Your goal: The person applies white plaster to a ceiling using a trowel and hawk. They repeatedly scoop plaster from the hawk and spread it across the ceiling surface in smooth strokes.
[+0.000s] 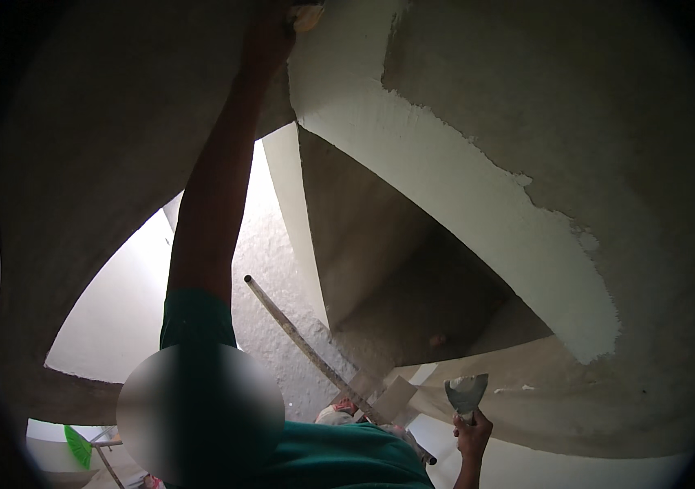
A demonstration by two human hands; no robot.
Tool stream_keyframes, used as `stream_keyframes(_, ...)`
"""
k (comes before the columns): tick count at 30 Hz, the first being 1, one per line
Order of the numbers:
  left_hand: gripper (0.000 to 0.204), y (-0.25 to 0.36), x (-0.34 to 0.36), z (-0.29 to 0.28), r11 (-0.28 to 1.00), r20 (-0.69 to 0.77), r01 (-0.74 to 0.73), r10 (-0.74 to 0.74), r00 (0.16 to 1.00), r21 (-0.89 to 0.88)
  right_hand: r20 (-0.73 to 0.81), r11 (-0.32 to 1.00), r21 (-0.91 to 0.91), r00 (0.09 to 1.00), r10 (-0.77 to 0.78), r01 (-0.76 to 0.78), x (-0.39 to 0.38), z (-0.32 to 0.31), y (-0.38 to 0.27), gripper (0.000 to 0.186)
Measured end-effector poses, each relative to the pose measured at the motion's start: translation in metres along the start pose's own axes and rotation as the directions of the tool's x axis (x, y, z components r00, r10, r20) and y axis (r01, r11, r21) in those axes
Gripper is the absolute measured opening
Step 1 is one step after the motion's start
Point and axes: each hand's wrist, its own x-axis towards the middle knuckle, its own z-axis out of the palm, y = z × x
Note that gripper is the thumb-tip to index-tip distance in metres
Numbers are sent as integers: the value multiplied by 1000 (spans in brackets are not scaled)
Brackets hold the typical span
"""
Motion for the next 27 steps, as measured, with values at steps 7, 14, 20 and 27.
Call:
stream_keyframes(7, 62, 14, -67, 0, 992, 92, 88, -80, 993, -91, 36, 1000, 3, 999, -28, 28, 7, -1, 8, 11)
stream_keyframes(14, 58, 28, -149, 7, 996, 65, 59, -55, 996, -71, 26, 1000, -5, 1000, -13, 13, 8, 1, 3, 11)
stream_keyframes(20, 59, 41, -213, 14, 965, 109, 234, -222, 969, -117, 35, 1000, -18, 999, -17, 18, 7, 0, 3, 11)
stream_keyframes(27, 57, 50, -262, -8, 964, 225, 252, -226, 948, -90, 16, 998, -57, 999, -28, 29, 5, 2, -3, 10)
